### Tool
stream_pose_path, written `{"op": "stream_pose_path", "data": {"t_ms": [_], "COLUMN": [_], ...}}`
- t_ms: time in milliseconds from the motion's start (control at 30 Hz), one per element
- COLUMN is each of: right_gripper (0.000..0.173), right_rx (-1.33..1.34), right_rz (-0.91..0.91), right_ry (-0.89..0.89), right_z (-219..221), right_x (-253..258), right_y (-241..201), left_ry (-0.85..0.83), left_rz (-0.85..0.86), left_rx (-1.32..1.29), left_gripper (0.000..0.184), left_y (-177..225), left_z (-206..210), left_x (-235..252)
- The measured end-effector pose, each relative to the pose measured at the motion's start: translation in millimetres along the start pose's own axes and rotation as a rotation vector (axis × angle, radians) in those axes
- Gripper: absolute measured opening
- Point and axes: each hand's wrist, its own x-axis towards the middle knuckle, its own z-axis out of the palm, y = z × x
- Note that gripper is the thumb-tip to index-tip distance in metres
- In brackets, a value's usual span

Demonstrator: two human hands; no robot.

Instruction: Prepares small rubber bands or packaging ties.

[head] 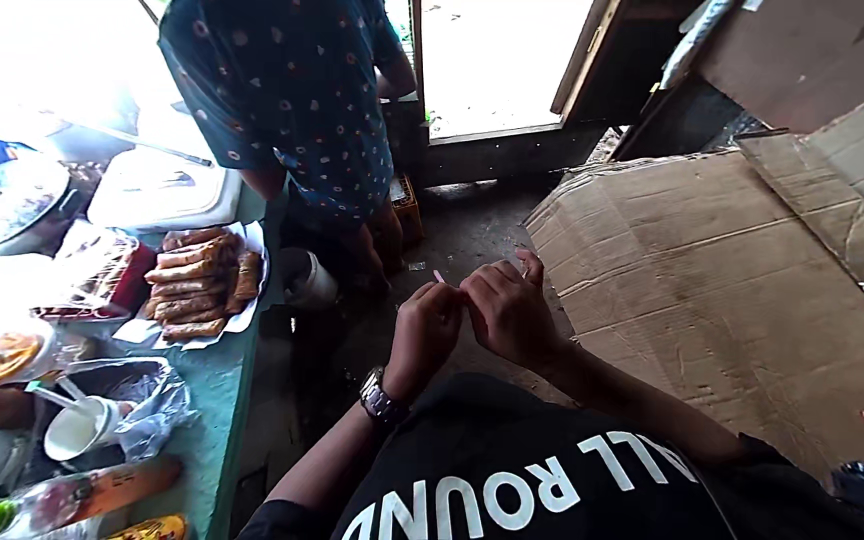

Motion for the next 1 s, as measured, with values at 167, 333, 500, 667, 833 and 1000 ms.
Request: {"op": "stream_pose_path", "data": {"t_ms": [167, 333, 500, 667, 833, 1000], "right_gripper": [0.02, 0.013, 0.01, 0.015, 0.017, 0.015], "right_rx": [0.533, 1.22, 1.275, 1.165, 1.122, 1.148], "right_rz": [0.306, 0.85, 0.842, 0.62, 0.373, 0.346], "right_ry": [-0.244, -0.461, -0.413, -0.377, -0.422, -0.537], "right_z": [29, 47, 64, 77, 88, 92], "right_x": [39, 71, 74, 71, 77, 91], "right_y": [-6, -20, -29, -25, -20, -25], "left_ry": [-0.049, 0.042, 0.048, 0.086, 0.264, 0.498], "left_rz": [-0.435, -0.642, -0.686, -0.666, -0.775, -0.81], "left_rx": [-0.505, -0.943, -1.039, -0.986, -1.078, -1.159], "left_gripper": [0.011, 0.015, 0.03, 0.006, 0.007, 0.008], "left_y": [-25, -40, -51, -56, -52, -37], "left_z": [-33, -64, -88, -86, -80, -72], "left_x": [10, 13, 13, 15, 11, 10]}}
